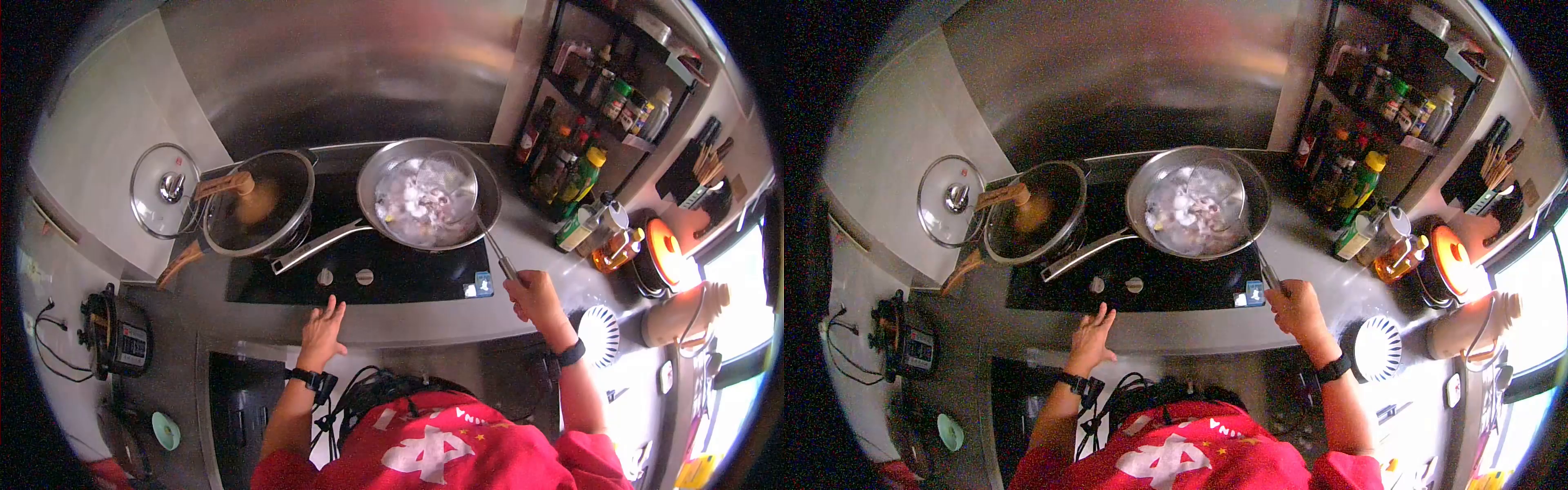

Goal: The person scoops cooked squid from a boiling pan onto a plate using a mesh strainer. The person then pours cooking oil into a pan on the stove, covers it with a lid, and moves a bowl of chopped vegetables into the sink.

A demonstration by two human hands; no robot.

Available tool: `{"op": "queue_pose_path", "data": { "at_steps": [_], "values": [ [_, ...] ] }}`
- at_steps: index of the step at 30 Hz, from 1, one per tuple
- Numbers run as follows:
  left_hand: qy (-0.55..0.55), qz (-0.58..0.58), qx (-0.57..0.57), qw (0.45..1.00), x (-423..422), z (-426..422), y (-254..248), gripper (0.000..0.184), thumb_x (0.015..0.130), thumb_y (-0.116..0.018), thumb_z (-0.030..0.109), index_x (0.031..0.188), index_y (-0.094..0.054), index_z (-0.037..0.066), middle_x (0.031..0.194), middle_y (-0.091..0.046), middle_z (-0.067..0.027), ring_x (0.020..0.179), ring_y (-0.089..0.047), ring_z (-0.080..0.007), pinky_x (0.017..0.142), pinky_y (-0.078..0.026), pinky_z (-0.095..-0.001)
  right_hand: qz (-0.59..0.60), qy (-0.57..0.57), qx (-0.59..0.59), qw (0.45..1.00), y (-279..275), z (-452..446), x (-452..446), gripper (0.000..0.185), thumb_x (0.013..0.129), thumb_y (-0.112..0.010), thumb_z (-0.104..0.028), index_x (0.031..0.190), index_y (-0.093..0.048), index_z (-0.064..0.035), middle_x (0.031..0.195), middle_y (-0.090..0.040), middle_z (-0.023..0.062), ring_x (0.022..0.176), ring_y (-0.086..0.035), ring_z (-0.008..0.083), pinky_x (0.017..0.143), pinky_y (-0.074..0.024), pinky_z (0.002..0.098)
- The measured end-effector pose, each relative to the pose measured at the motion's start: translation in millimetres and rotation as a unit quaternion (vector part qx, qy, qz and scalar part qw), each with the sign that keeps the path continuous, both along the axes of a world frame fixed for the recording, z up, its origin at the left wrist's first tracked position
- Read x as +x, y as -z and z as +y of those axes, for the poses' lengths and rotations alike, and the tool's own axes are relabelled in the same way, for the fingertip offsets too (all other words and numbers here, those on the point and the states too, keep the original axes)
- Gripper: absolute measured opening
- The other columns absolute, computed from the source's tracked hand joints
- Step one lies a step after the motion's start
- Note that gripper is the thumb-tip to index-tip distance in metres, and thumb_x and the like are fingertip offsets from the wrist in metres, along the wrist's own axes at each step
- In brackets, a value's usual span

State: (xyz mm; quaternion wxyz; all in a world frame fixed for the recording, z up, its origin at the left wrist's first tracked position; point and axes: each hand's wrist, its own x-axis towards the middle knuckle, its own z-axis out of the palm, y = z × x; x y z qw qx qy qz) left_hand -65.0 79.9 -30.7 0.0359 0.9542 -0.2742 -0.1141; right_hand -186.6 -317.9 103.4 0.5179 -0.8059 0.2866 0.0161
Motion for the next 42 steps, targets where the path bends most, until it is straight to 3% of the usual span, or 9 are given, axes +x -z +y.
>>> {"op": "queue_pose_path", "data": {
  "at_steps": [1,3,10,19,22,25,30,37,42],
  "values": [
    [0.001,-0.006,-0.003,1.0,0.5,0.4,2.6,0.118,0.045,-0.094,0.023,0.147,-0.035,0.017,0.157,-0.029,-0.008,0.125,-0.048,-0.039,0.099,-0.049,-0.0428,0.0,0.0,0.001,1.0,-1.2,1.9,-0.8,0.032,0.088,-0.066,-0.021,0.066,-0.053,-0.001,0.059,-0.055,0.0079,0.049,-0.055,0.0194,0.045,-0.0409,0.0321],
    [0.002,-0.012,-0.004,1.0,0.0,1.2,2.8,0.118,0.044,-0.094,0.023,0.147,-0.036,0.017,0.156,-0.03,-0.0077,0.124,-0.048,-0.0382,0.099,-0.049,-0.0422,-0.044,-0.021,0.144,0.988,-3.1,5.6,-2.1,0.033,0.092,-0.063,-0.021,0.067,-0.052,-0.0033,0.059,-0.046,0.0,0.049,-0.045,0.0075,0.041,-0.0323,0.0246],
    [-0.002,-0.002,0.005,1.0,2.2,0.9,4.1,0.116,0.045,-0.093,0.023,0.146,-0.036,0.018,0.156,-0.03,-0.0066,0.123,-0.048,-0.0363,0.098,-0.049,-0.0412,-0.067,-0.008,0.216,0.974,-21.5,19.2,-13.9,0.029,0.096,-0.059,-0.02,0.073,-0.053,-0.0025,0.061,-0.047,-0.0003,0.046,-0.04,0.0072,0.039,-0.0294,0.0251],
    [0.003,-0.006,0.004,1.0,2.6,-0.6,2.8,0.117,0.045,-0.094,0.023,0.147,-0.035,0.017,0.156,-0.03,-0.0076,0.123,-0.048,-0.0366,0.099,-0.049,-0.0414,-0.093,0.004,0.093,0.991,-22.3,18.0,-28.9,0.026,0.094,-0.061,-0.017,0.073,-0.054,-0.0025,0.06,-0.045,-0.0029,0.047,-0.04,0.0055,0.041,-0.0298,0.025],
    [0.007,-0.007,0.009,1.0,2.2,0.2,5.9,0.118,0.045,-0.094,0.024,0.147,-0.035,0.016,0.156,-0.029,-0.0083,0.123,-0.048,-0.0369,0.1,-0.048,-0.0416,-0.074,0.014,0.003,0.997,-14.3,16.5,-34.2,0.026,0.092,-0.063,-0.017,0.074,-0.055,-0.0013,0.058,-0.046,-0.0035,0.047,-0.041,0.006,0.043,-0.0316,0.0265],
    [0.005,-0.005,0.01,1.0,2.0,-1.0,5.7,0.118,0.045,-0.094,0.024,0.147,-0.035,0.016,0.156,-0.029,-0.0087,0.123,-0.048,-0.0371,0.1,-0.048,-0.0414,-0.078,0.008,-0.041,0.996,-7.4,13.4,-38.4,0.024,0.089,-0.065,-0.018,0.077,-0.057,0.0009,0.057,-0.048,0.0001,0.048,-0.043,0.0087,0.045,-0.0352,0.0305],
    [0.002,-0.002,0.012,1.0,1.0,-1.7,2.1,0.117,0.046,-0.094,0.024,0.147,-0.035,0.016,0.156,-0.029,-0.0087,0.122,-0.049,-0.0372,0.1,-0.048,-0.0413,-0.133,-0.036,-0.223,0.965,-9.2,17.8,-39.9,0.02,0.085,-0.067,-0.016,0.085,-0.061,0.0029,0.059,-0.053,0.0179,0.049,-0.048,0.0225,0.051,-0.0405,0.039],
    [0.007,-0.007,0.003,1.0,2.6,1.2,6.7,0.117,0.045,-0.094,0.024,0.146,-0.035,0.017,0.156,-0.029,-0.0078,0.122,-0.049,-0.0363,0.099,-0.049,-0.0413,-0.159,-0.049,-0.25,0.954,-4.5,20.0,-36.2,0.02,0.085,-0.067,-0.016,0.087,-0.06,0.0027,0.064,-0.055,0.022,0.054,-0.054,0.0356,0.054,-0.0426,0.0419],
    [0.007,-0.012,-0.01,1.0,2.5,1.6,6.9,0.117,0.044,-0.094,0.023,0.145,-0.036,0.017,0.156,-0.03,-0.0077,0.121,-0.049,-0.0351,0.098,-0.05,-0.0417,-0.162,-0.056,-0.287,0.942,-5.4,19.6,-31.3,0.022,0.085,-0.066,-0.017,0.093,-0.057,0.001,0.075,-0.059,0.0262,0.072,-0.059,0.0466,0.06,-0.0451,0.0486]
  ]
}}
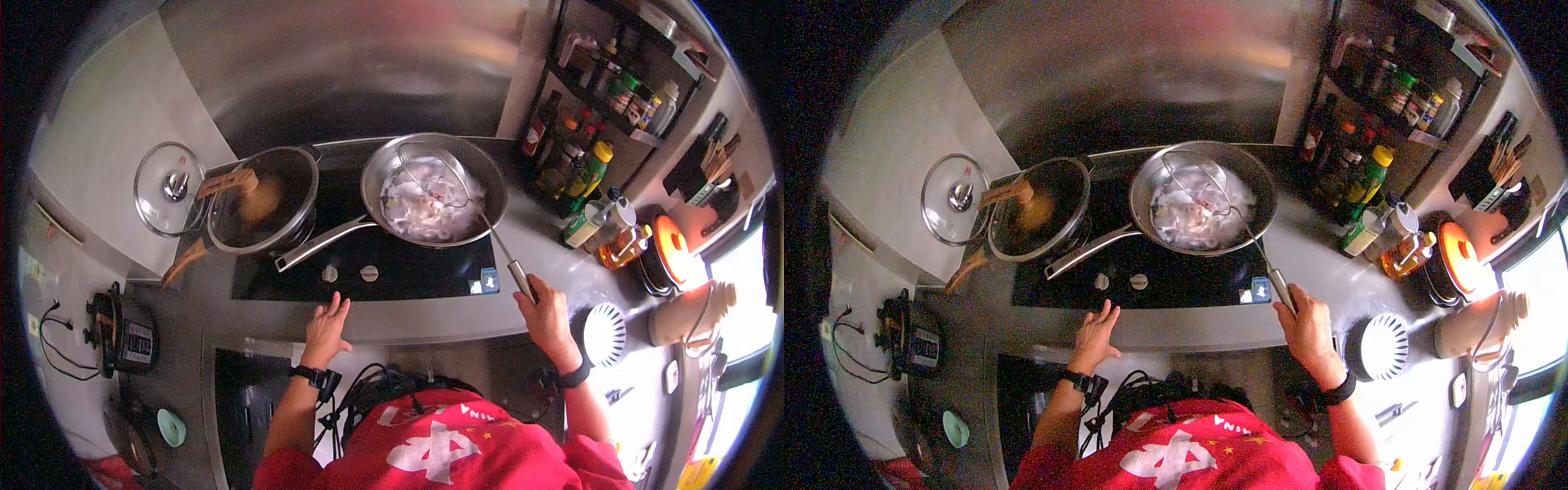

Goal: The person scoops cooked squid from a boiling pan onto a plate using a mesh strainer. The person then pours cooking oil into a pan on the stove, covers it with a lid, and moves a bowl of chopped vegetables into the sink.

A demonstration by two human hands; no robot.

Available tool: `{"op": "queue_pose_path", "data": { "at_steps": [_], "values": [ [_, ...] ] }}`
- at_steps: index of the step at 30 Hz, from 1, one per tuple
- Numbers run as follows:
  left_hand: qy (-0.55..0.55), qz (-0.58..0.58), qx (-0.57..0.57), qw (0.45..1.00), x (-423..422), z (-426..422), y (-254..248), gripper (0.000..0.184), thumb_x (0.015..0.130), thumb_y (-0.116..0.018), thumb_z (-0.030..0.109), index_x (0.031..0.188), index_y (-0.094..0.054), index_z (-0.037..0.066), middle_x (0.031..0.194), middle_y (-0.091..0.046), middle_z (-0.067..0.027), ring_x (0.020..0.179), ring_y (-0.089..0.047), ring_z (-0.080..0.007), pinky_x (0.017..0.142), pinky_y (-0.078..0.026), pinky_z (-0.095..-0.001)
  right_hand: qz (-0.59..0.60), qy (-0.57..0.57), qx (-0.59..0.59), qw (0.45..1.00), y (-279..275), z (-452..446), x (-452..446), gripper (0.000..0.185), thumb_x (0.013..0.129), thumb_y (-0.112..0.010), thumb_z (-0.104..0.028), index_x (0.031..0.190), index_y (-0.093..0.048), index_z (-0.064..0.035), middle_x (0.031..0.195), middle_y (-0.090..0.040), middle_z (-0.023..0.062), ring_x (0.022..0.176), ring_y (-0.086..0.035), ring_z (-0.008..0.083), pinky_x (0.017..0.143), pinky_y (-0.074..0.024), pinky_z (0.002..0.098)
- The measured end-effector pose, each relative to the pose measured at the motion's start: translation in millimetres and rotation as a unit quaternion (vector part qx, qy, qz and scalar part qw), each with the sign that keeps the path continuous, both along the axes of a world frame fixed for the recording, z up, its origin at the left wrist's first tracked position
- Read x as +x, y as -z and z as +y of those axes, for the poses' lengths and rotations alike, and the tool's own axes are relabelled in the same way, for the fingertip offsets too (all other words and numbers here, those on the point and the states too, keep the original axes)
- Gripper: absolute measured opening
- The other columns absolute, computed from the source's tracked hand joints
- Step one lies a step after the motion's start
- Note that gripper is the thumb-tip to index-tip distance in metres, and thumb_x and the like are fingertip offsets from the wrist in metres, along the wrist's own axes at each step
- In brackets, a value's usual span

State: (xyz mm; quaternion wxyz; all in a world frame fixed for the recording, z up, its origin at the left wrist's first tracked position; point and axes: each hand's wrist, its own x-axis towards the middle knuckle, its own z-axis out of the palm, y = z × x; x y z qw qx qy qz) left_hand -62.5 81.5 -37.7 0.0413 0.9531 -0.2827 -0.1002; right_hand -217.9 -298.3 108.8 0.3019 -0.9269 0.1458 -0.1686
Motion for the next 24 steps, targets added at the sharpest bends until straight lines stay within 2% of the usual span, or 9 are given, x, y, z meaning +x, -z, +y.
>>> {"op": "queue_pose_path", "data": {
  "at_steps": [7,10,13,19,21,23,24],
  "values": [
    [-0.005,-0.008,-0.004,1.0,-1.5,0.2,0.4,0.117,0.042,-0.094,0.022,0.145,-0.039,0.016,0.155,-0.032,-0.0076,0.12,-0.049,-0.0345,0.098,-0.049,-0.0408,0.022,0.034,-0.078,0.996,20.5,-26.1,20.1,0.025,0.085,-0.067,-0.019,0.096,-0.054,-0.0013,0.077,-0.061,0.0254,0.074,-0.059,0.0472,0.063,-0.0457,0.0517],
    [-0.007,-0.009,-0.007,1.0,-1.6,-0.1,-2.0,0.117,0.041,-0.094,0.022,0.145,-0.039,0.016,0.155,-0.032,-0.0075,0.12,-0.049,-0.0344,0.098,-0.049,-0.0408,-0.021,0.049,-0.13,0.99,26.8,-38.9,33.8,0.023,0.085,-0.067,-0.018,0.096,-0.055,-0.0018,0.079,-0.062,0.0252,0.075,-0.06,0.0469,0.064,-0.0469,0.0525],
    [-0.007,-0.005,-0.01,1.0,-0.7,2.5,0.5,0.118,0.041,-0.094,0.022,0.145,-0.038,0.016,0.155,-0.032,-0.0073,0.121,-0.049,-0.0344,0.098,-0.049,-0.0408,0.021,0.069,-0.136,0.988,32.0,-47.4,46.7,0.025,0.084,-0.068,-0.019,0.097,-0.056,-0.002,0.079,-0.063,0.0253,0.076,-0.06,0.047,0.065,-0.0471,0.0531],
    [-0.006,-0.002,-0.005,1.0,1.8,3.3,6.1,0.118,0.042,-0.094,0.023,0.146,-0.038,0.019,0.155,-0.032,-0.0066,0.122,-0.049,-0.0345,0.095,-0.051,-0.0419,-0.017,0.052,-0.128,0.99,44.3,-51.1,65.3,0.025,0.083,-0.068,-0.02,0.095,-0.059,-0.0012,0.075,-0.062,0.0252,0.076,-0.061,0.0465,0.066,-0.0472,0.0527],
    [-0.01,-0.001,0.004,1.0,1.7,2.7,4.9,0.118,0.042,-0.094,0.023,0.146,-0.038,0.019,0.155,-0.032,-0.0064,0.122,-0.049,-0.0346,0.095,-0.052,-0.0424,0.007,0.042,-0.105,0.994,39.5,-46.7,70.0,0.023,0.082,-0.068,-0.02,0.092,-0.06,-0.0004,0.074,-0.062,0.0253,0.075,-0.061,0.0461,0.066,-0.0474,0.0519],
    [-0.008,0.021,0.007,1.0,2.7,3.1,5.4,0.123,0.041,-0.094,0.027,0.148,-0.034,0.017,0.156,-0.031,-0.0098,0.124,-0.047,-0.0396,0.106,-0.041,-0.0404,0.03,0.034,-0.083,0.996,35.5,-41.8,74.6,0.022,0.082,-0.068,-0.019,0.089,-0.061,0.0005,0.073,-0.062,0.0255,0.075,-0.061,0.0458,0.066,-0.0476,0.0511],
    [-0.008,0.021,0.007,1.0,3.0,3.2,5.5,0.123,0.041,-0.094,0.027,0.148,-0.034,0.017,0.156,-0.031,-0.0098,0.124,-0.047,-0.0396,0.106,-0.041,-0.0404,0.035,0.02,-0.066,0.997,34.8,-39.9,76.5,0.022,0.082,-0.067,-0.019,0.087,-0.062,0.0011,0.074,-0.062,0.0257,0.074,-0.062,0.0454,0.065,-0.048,0.0499]
  ]
}}
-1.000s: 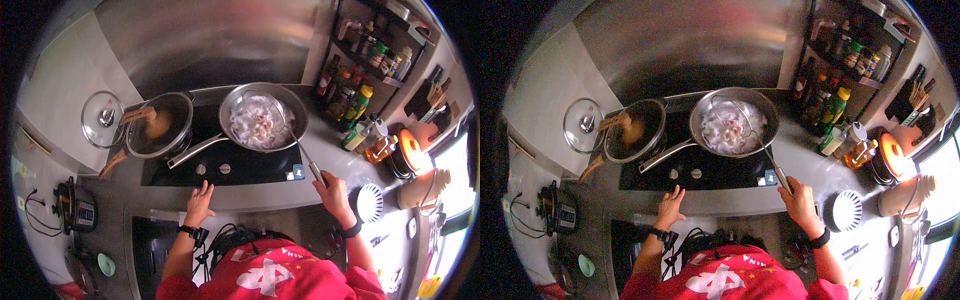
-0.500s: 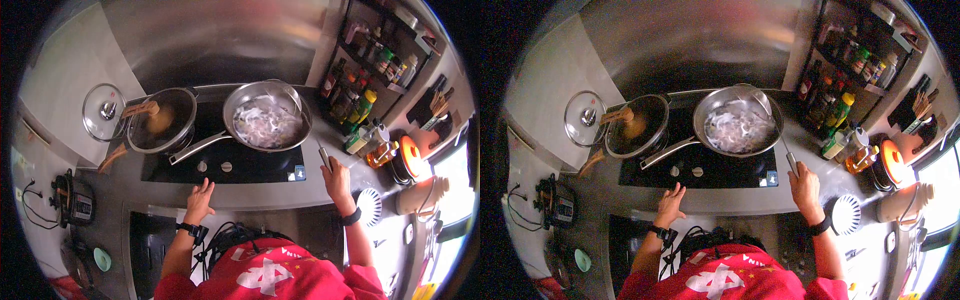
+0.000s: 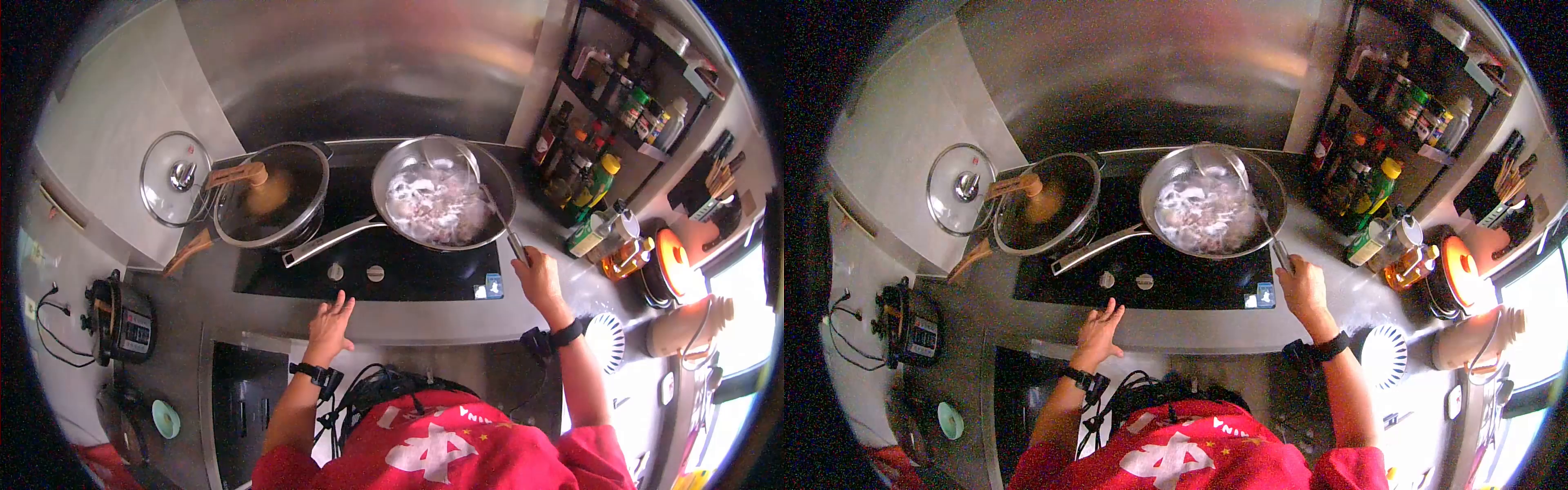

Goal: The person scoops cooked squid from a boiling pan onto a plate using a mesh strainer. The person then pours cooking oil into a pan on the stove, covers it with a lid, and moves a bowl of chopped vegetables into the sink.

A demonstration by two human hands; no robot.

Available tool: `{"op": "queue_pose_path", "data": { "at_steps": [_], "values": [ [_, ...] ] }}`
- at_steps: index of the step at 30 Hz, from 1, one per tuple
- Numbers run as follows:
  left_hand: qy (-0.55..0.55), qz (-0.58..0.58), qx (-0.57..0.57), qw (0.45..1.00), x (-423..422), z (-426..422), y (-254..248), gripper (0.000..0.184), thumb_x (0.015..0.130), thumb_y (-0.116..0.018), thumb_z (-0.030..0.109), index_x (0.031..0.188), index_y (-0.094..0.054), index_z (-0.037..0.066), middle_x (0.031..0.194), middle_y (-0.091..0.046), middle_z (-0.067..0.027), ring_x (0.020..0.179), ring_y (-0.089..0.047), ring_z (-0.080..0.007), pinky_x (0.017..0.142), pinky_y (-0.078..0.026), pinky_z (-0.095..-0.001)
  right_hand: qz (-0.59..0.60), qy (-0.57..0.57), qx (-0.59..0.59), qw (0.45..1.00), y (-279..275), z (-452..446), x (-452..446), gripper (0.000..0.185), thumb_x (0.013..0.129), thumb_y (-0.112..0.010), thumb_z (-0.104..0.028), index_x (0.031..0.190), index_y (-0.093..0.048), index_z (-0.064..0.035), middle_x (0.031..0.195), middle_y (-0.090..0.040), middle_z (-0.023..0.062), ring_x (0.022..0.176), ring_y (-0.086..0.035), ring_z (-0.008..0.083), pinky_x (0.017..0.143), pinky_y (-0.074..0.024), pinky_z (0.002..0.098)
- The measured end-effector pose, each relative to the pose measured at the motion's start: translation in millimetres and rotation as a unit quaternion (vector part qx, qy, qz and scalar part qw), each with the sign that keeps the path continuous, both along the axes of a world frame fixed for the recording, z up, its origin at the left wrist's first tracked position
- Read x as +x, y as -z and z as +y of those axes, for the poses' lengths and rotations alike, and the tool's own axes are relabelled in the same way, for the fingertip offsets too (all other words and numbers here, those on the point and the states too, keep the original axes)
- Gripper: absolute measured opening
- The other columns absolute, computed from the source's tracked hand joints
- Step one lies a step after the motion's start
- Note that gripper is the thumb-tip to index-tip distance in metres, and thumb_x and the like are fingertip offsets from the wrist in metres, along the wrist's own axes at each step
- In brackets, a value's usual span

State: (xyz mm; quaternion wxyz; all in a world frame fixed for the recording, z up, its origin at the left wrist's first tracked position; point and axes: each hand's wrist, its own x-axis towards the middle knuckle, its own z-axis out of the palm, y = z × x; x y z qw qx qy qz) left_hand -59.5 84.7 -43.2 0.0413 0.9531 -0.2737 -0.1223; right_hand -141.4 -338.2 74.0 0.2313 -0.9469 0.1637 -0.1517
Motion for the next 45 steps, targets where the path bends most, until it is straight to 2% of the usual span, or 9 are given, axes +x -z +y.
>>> {"op": "queue_pose_path", "data": {
  "at_steps": [6,8,10,15,17,25,29,34,45],
  "values": [
    [-0.004,0.0,0.008,1.0,-1.6,-2.3,-4.9,0.122,0.042,-0.094,0.028,0.148,-0.035,0.017,0.157,-0.029,-0.0096,0.122,-0.048,-0.0408,0.106,-0.042,-0.0406,0.004,-0.035,0.083,0.996,-15.1,17.3,-5.8,0.023,0.083,-0.068,-0.019,0.089,-0.065,0.0028,0.073,-0.062,0.0257,0.069,-0.063,0.0428,0.063,-0.0488,0.0451],
    [-0.01,-0.019,0.002,1.0,-3.9,-3.6,-7.6,0.118,0.042,-0.094,0.023,0.145,-0.037,0.019,0.155,-0.033,-0.0067,0.125,-0.047,-0.0348,0.096,-0.051,-0.0437,0.013,-0.043,0.101,0.994,-19.8,18.8,-13.1,0.024,0.082,-0.068,-0.019,0.092,-0.066,0.0029,0.072,-0.062,0.0256,0.067,-0.062,0.0422,0.062,-0.0486,0.0441],
    [-0.008,-0.012,-0.002,1.0,-0.8,-2.2,-3.2,0.118,0.042,-0.094,0.023,0.145,-0.037,0.018,0.155,-0.032,-0.0073,0.124,-0.047,-0.035,0.097,-0.05,-0.0428,0.011,-0.066,0.11,0.992,-26.6,16.3,-24.7,0.028,0.08,-0.071,-0.019,0.094,-0.065,0.0042,0.066,-0.055,0.0205,0.056,-0.052,0.0276,0.056,-0.0419,0.0398],
    [-0.006,-0.006,-0.004,1.0,-0.7,-2.7,-1.4,0.118,0.041,-0.094,0.023,0.145,-0.037,0.017,0.155,-0.031,-0.0086,0.124,-0.048,-0.0356,0.099,-0.048,-0.0413,0.029,-0.084,0.064,0.994,-49.0,7.1,-56.9,0.028,0.08,-0.071,-0.016,0.098,-0.064,0.004,0.068,-0.057,0.021,0.058,-0.054,0.0292,0.058,-0.0431,0.0395],
    [0.005,-0.021,-0.008,1.0,0.1,-0.6,4.4,0.119,0.041,-0.094,0.023,0.145,-0.037,0.017,0.156,-0.031,-0.0086,0.123,-0.048,-0.0358,0.099,-0.049,-0.0415,-0.002,-0.079,0.052,0.995,-60.1,8.3,-70.0,0.023,0.082,-0.07,-0.013,0.096,-0.062,0.004,0.071,-0.057,0.0244,0.061,-0.055,0.0397,0.059,-0.0453,0.0411],
    [0.009,-0.028,0.008,1.0,-1.1,-4.8,-3.1,0.118,0.042,-0.094,0.025,0.145,-0.037,0.016,0.154,-0.033,-0.0088,0.121,-0.05,-0.0369,0.097,-0.049,-0.0412,0.055,-0.035,0.103,0.993,-84.6,16.7,-94.4,0.023,0.082,-0.069,-0.013,0.095,-0.063,0.0043,0.069,-0.057,0.0236,0.058,-0.052,0.0344,0.058,-0.0454,0.039],
    [0.013,-0.039,0.022,0.999,-3.2,-6.4,-6.1,0.117,0.043,-0.094,0.024,0.145,-0.037,0.016,0.154,-0.033,-0.0083,0.119,-0.051,-0.0372,0.097,-0.05,-0.0412,0.058,-0.071,0.111,0.99,-72.2,16.4,-92.6,0.023,0.083,-0.069,-0.016,0.09,-0.061,0.0041,0.066,-0.055,0.0236,0.056,-0.049,0.0369,0.057,-0.044,0.0407],
    [0.0,0.01,0.013,1.0,-1.8,-5.7,-9.1,0.12,0.044,-0.094,0.026,0.148,-0.034,0.016,0.156,-0.029,-0.0096,0.125,-0.046,-0.0431,0.104,-0.043,-0.0443,0.043,-0.094,0.065,0.992,-53.5,9.4,-86.0,0.024,0.083,-0.069,-0.018,0.09,-0.06,0.0036,0.072,-0.059,0.0266,0.066,-0.058,0.0451,0.059,-0.0448,0.0459],
    [0.005,0.007,-0.011,1.0,-1.6,-2.7,-2.2,0.121,0.042,-0.094,0.023,0.147,-0.035,0.014,0.156,-0.029,-0.0127,0.125,-0.046,-0.0419,0.105,-0.042,-0.0431,-0.041,-0.042,-0.01,0.998,-26.2,-10.1,-51.0,0.023,0.083,-0.068,-0.017,0.096,-0.06,0.0005,0.078,-0.062,0.0235,0.075,-0.061,0.0448,0.065,-0.0474,0.0485]
  ]
}}
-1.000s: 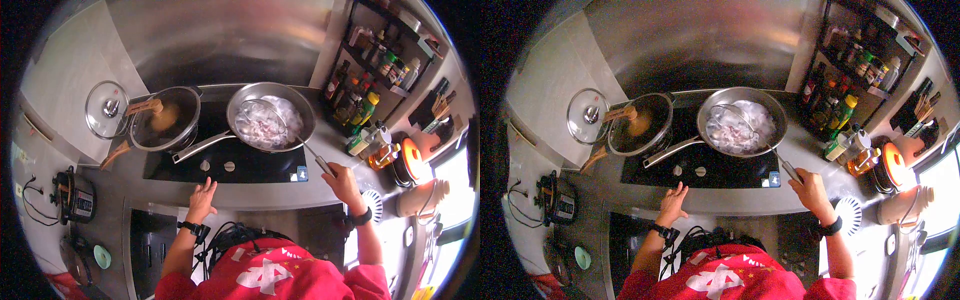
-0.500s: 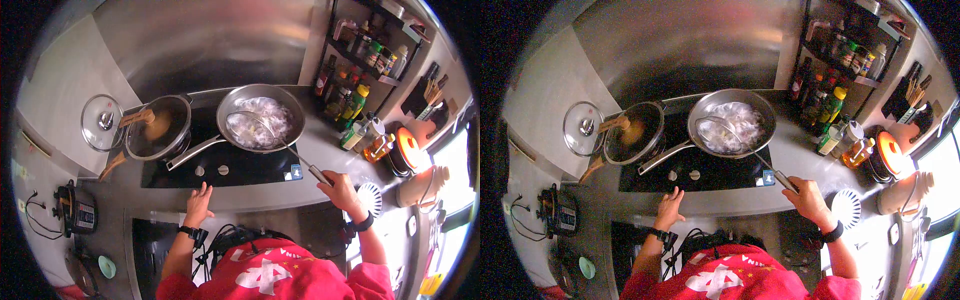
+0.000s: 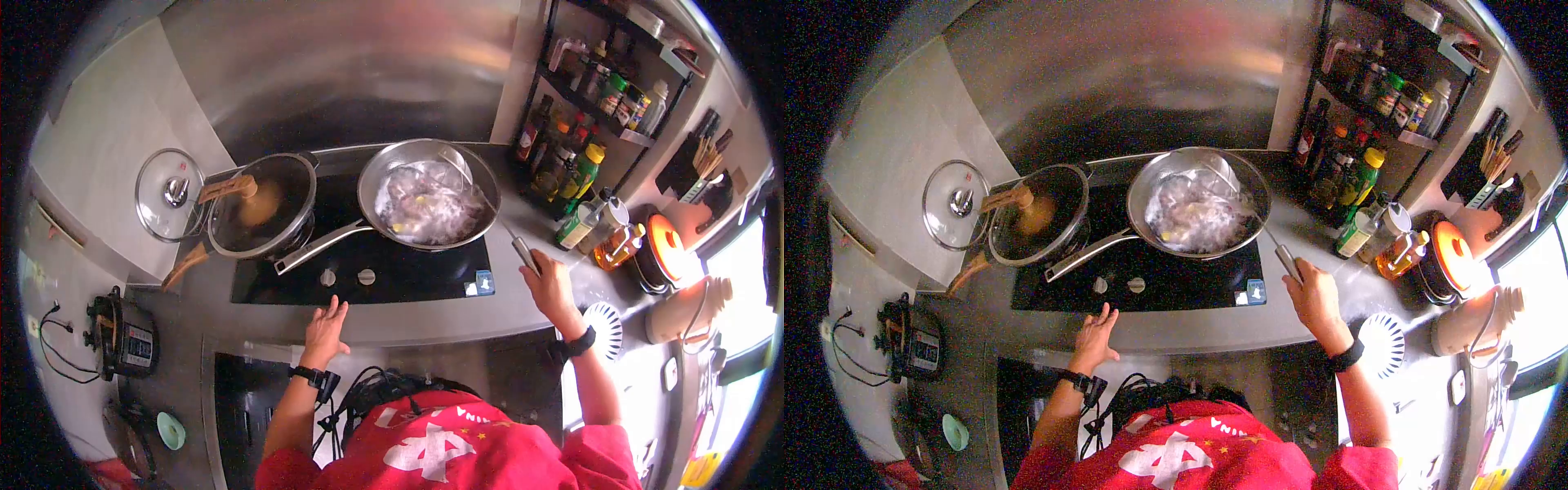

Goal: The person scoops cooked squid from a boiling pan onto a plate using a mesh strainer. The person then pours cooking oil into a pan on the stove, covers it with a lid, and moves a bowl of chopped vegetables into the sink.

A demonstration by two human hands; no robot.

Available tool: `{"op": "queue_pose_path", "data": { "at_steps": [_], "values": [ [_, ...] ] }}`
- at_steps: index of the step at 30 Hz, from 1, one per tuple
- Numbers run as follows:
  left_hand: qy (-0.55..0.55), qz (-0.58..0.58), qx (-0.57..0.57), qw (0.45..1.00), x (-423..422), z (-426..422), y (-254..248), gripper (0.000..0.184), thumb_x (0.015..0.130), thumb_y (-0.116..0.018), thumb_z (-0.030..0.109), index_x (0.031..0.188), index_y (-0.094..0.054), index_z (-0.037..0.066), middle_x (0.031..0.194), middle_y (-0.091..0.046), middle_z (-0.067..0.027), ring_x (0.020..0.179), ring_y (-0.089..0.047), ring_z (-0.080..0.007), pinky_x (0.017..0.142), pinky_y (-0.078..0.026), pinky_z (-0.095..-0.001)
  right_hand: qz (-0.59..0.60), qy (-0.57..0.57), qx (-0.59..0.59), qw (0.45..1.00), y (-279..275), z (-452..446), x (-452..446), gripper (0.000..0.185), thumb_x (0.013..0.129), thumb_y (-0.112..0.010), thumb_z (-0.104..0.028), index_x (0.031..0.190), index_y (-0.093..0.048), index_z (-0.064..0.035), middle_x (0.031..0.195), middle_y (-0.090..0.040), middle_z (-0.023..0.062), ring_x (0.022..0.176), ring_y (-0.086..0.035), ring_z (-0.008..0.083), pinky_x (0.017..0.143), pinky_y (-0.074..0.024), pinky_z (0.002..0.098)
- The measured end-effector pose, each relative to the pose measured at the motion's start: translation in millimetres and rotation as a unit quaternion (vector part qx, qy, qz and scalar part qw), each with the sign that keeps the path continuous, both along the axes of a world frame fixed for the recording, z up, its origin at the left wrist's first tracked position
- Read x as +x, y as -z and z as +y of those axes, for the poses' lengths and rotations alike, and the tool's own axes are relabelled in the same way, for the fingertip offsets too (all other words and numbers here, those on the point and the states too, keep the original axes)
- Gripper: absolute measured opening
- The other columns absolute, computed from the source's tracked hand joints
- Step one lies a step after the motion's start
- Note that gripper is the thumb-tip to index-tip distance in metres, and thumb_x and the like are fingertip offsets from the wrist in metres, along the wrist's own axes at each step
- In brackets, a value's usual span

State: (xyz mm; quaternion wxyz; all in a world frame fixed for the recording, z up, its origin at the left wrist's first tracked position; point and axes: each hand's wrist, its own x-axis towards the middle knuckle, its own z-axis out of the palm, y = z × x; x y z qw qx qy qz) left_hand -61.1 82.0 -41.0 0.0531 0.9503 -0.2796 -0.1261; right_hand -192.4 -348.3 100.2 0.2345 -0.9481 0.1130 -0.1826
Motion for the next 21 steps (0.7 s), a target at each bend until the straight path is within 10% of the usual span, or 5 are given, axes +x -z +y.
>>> {"op": "queue_pose_path", "data": {
  "at_steps": [12,21],
  "values": [
    [-0.006,-0.018,0.013,1.0,-0.7,0.8,3.6,0.119,0.043,-0.094,0.022,0.146,-0.036,0.018,0.156,-0.031,-0.0074,0.126,-0.046,-0.0412,0.1,-0.048,-0.0435,-0.004,0.048,-0.085,0.995,21.2,-21.4,25.1,0.029,0.08,-0.07,-0.016,0.1,-0.061,0.0021,0.087,-0.064,0.0238,0.082,-0.062,0.0427,0.07,-0.0479,0.0459],
    [-0.014,-0.01,0.035,0.999,-2.5,-3.2,-4.8,0.117,0.046,-0.094,0.024,0.147,-0.035,0.018,0.157,-0.027,-0.0063,0.128,-0.045,-0.0399,0.102,-0.047,-0.0422,0.08,0.051,0.153,0.984,3.1,10.0,11.7,0.029,0.085,-0.066,-0.022,0.07,-0.058,0.0025,0.058,-0.056,0.0163,0.05,-0.056,0.0278,0.049,-0.0448,0.0402]
  ]
}}
